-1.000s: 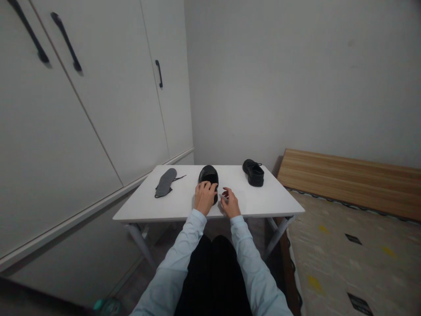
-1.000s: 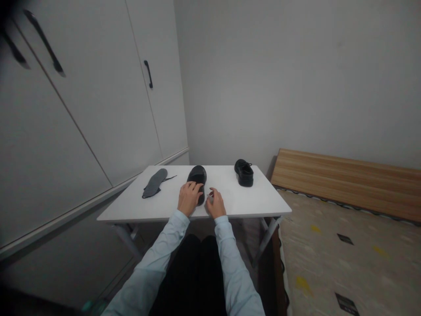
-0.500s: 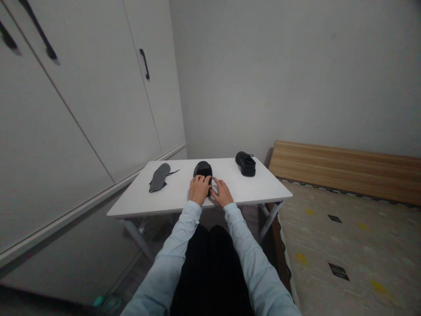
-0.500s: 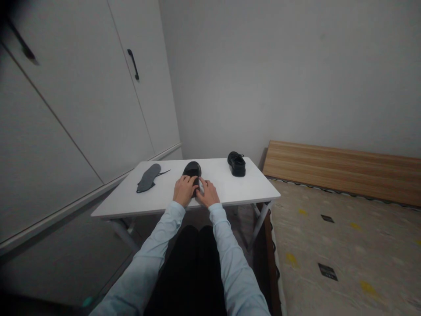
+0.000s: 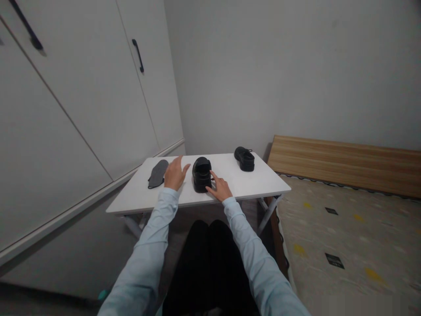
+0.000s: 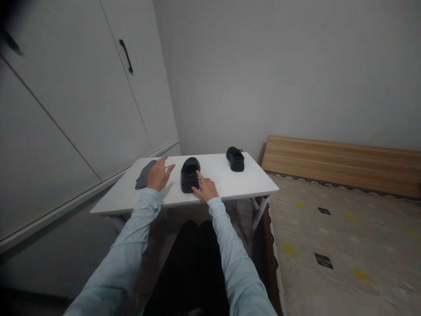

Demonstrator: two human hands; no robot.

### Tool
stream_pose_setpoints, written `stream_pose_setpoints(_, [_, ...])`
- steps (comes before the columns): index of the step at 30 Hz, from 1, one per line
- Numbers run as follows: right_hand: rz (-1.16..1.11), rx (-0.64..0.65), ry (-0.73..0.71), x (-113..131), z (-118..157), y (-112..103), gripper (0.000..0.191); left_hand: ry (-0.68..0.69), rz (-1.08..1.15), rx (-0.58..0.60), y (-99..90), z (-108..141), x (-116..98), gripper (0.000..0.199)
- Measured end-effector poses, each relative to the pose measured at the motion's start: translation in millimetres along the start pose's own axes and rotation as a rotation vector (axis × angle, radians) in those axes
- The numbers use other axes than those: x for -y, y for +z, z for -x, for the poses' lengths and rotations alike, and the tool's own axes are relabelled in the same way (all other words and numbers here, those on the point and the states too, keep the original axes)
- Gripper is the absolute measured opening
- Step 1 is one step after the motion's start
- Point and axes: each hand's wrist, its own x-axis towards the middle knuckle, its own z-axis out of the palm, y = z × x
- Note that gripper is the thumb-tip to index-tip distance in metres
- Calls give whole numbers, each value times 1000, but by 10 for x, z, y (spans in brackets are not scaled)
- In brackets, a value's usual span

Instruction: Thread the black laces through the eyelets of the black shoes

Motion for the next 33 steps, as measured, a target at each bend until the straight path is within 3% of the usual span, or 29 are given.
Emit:
stream_pose_setpoints(3, [0, 1, 3, 1, 0, -3, 77, -154, -128, -40, -95, -105, 303, 57])
stream_pose_setpoints(7, [-12, 4, 5, 1, 2, -2, 77, -297, -195, 47, -90, -124, 678, 67])
stream_pose_setpoints(14, [-10, 4, -1, 12, 3, -20, 76, -520, -230, 349, 191, 65, 1103, 76])
stream_pose_setpoints(17, [-12, 10, 3, 11, 4, -25, 75, -542, -231, 461, 322, 145, 1186, 74])
stream_pose_setpoints(21, [-19, 10, 2, 4, 10, -26, 75, -534, -257, 497, 414, 185, 1234, 68])
stream_pose_setpoints(27, [-35, 1, -5, -11, 17, -16, 76, -504, -302, 497, 359, 113, 1225, 54])
stream_pose_setpoints(33, [-28, -3, -14, -34, 13, 3, 77, -476, -348, 614, 275, -35, 1222, 47])
